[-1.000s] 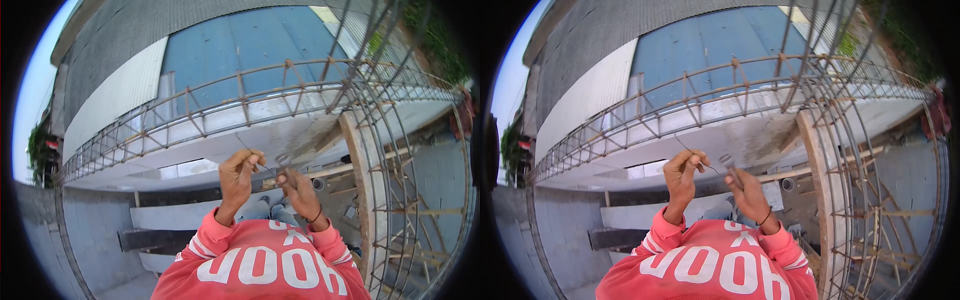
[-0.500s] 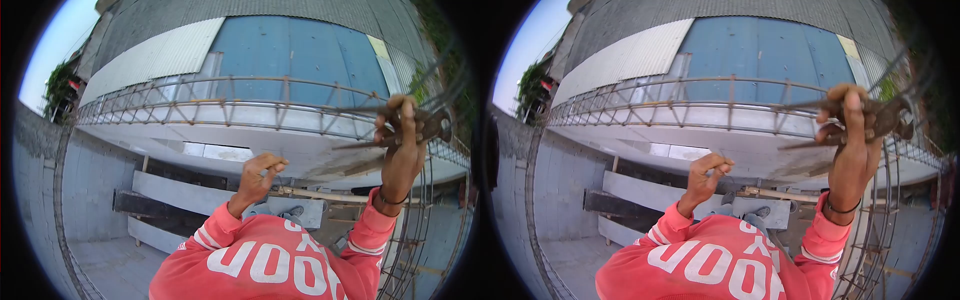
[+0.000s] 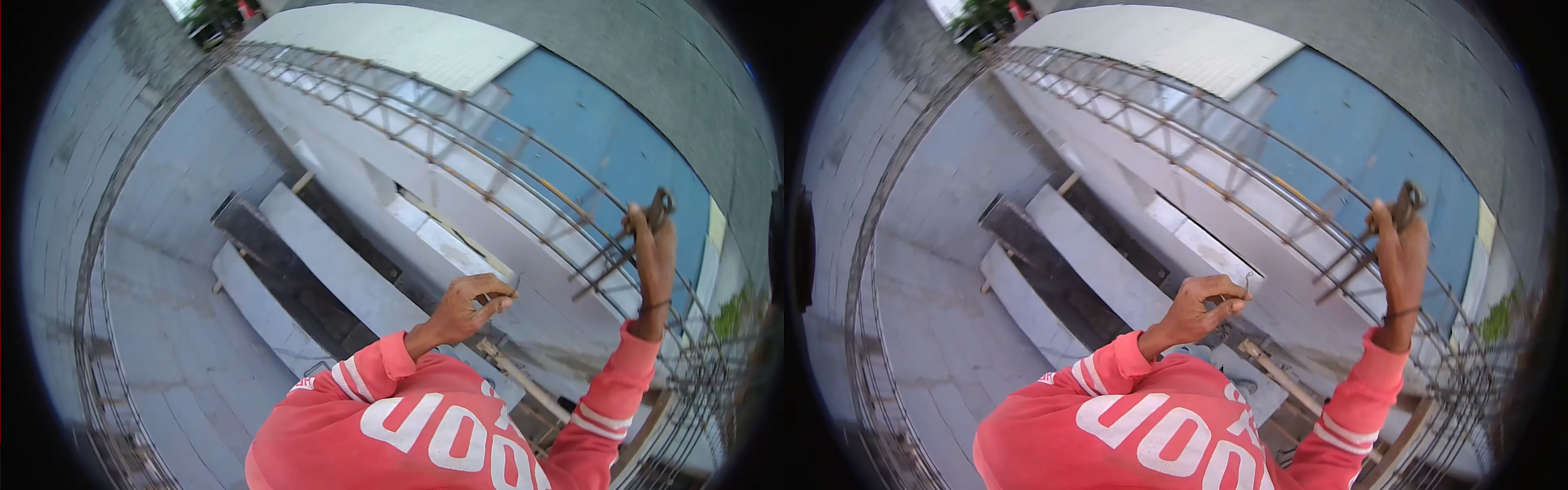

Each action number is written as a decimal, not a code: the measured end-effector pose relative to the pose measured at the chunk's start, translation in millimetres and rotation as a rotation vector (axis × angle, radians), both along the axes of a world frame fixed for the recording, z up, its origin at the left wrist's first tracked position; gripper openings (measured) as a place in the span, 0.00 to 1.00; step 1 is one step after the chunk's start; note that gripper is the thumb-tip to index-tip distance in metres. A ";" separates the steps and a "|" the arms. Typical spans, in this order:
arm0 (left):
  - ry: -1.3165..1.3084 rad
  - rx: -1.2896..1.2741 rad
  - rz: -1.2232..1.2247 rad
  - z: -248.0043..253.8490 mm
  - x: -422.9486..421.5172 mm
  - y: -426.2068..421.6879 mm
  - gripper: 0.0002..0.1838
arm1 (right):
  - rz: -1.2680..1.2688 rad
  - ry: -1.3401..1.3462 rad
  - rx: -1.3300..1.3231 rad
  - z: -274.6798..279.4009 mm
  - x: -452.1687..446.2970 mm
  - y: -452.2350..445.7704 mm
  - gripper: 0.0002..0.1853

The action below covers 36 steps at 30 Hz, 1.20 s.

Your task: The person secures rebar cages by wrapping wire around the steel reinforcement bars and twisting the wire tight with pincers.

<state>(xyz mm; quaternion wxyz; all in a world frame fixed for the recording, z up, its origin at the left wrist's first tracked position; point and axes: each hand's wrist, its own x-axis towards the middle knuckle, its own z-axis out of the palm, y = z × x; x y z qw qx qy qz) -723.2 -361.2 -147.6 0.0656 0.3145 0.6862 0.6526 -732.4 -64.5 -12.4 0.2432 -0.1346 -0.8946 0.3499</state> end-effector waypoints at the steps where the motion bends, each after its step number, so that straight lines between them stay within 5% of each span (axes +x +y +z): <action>1: -0.072 0.024 0.016 -1.8 -2.9 -6.0 0.09 | 0.044 -0.014 -0.031 -9.8 -3.3 -0.8 0.20; 5: -0.209 0.138 0.085 6.0 -13.4 -19.2 0.09 | 0.059 -0.200 0.128 -8.2 4.6 -9.2 0.18; 8: -0.178 0.154 0.093 9.2 -22.3 -22.5 0.08 | 0.154 -0.064 0.085 14.7 29.5 -22.9 0.27; 10: -0.110 0.108 0.120 11.5 -24.3 -22.4 0.09 | -0.106 0.180 0.119 22.6 50.9 -39.6 0.26; 11: -0.300 0.225 0.021 12.7 -23.8 -19.4 0.08 | -0.172 0.244 0.248 22.9 60.4 -48.6 0.22; 12: -0.487 0.342 -0.084 14.3 -23.7 -15.9 0.08 | -0.076 0.216 0.152 10.4 74.8 -52.6 0.21; 15: -0.468 0.483 -0.225 22.2 -23.3 -0.8 0.08 | 0.269 0.131 -0.102 -29.2 85.4 -108.3 0.21; 18: -0.439 0.501 -0.273 34.2 -25.2 12.4 0.08 | 0.376 0.108 0.022 -74.1 87.9 -146.4 0.20; 20: -0.448 0.498 -0.282 29.8 -29.3 19.4 0.08 | 0.257 -0.071 -0.594 -88.7 98.6 -158.0 0.19; 36: -0.539 0.395 -0.264 6.1 -26.4 47.4 0.19 | -0.056 0.072 -0.518 -148.2 123.3 -136.4 0.14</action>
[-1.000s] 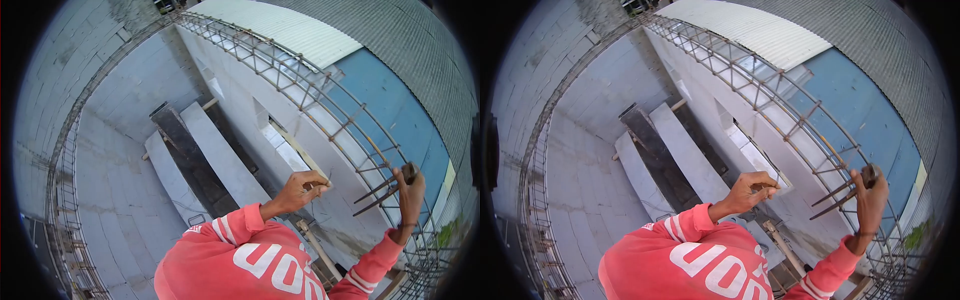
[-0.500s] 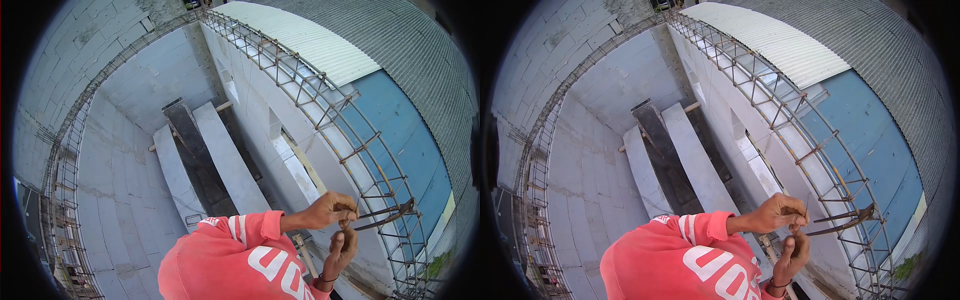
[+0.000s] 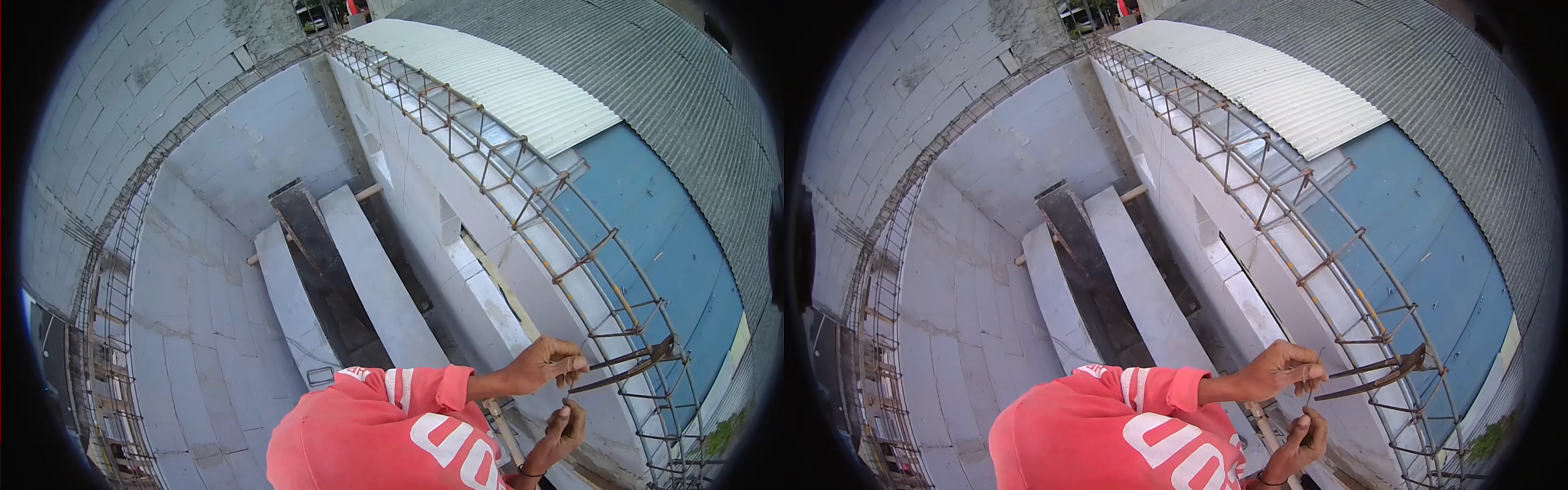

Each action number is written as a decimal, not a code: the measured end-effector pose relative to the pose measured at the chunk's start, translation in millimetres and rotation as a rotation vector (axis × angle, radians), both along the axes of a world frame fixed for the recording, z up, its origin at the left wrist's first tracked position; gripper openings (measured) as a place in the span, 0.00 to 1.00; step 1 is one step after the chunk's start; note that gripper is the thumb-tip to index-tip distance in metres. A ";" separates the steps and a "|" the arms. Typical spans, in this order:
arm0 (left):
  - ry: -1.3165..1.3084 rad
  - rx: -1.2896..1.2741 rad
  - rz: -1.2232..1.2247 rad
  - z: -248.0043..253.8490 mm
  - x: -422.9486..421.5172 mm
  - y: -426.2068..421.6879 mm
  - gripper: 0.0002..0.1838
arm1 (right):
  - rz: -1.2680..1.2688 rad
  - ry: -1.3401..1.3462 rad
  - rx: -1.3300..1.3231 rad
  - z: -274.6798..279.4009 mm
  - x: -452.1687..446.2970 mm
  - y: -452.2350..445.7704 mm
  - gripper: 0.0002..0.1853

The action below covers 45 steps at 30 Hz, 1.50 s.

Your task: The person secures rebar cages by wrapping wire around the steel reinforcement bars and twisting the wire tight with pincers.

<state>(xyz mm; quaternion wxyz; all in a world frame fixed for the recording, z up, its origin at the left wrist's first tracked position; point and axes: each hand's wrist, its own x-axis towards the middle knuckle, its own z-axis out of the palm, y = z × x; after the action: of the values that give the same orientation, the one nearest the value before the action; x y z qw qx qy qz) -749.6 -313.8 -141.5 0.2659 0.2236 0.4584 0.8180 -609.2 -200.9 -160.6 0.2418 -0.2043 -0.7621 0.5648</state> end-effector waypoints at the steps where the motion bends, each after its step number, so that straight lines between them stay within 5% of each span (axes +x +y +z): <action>1: -0.039 0.006 -0.006 1.7 -1.7 -1.5 0.19 | -0.006 0.002 -0.005 -2.6 1.6 2.8 0.14; 6: -0.101 -0.061 0.035 17.0 -4.7 -8.6 0.17 | -0.071 0.007 0.188 17.2 3.7 1.6 0.13; 13: 0.072 -0.178 0.064 16.6 9.1 6.2 0.13 | -0.046 0.014 -0.015 22.8 28.2 22.2 0.08; 32: 0.465 -0.177 -0.763 17.5 104.4 171.5 0.16 | -0.745 0.189 -0.227 -0.1 166.8 22.7 0.10; 34: 0.761 0.002 -0.638 27.7 115.1 197.3 0.17 | -0.864 0.174 -0.180 -5.8 181.6 26.8 0.10; 36: 0.727 0.116 -0.513 17.4 114.0 231.7 0.23 | -0.982 0.259 -0.256 -8.8 198.1 28.1 0.09; 38: 0.930 -0.060 -0.285 15.3 107.3 265.4 0.28 | -1.114 0.225 -0.166 -6.0 220.5 31.3 0.09; 45: 0.923 0.037 0.012 22.8 141.7 326.3 0.13 | -1.169 0.111 -0.073 -21.4 270.6 35.4 0.10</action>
<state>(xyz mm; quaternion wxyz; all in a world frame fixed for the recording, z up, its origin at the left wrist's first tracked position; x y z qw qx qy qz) -607.8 12.5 -118.7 0.0254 0.5665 0.5155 0.6424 -338.5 -165.5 -182.0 0.5455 -0.5691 -0.4891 0.3733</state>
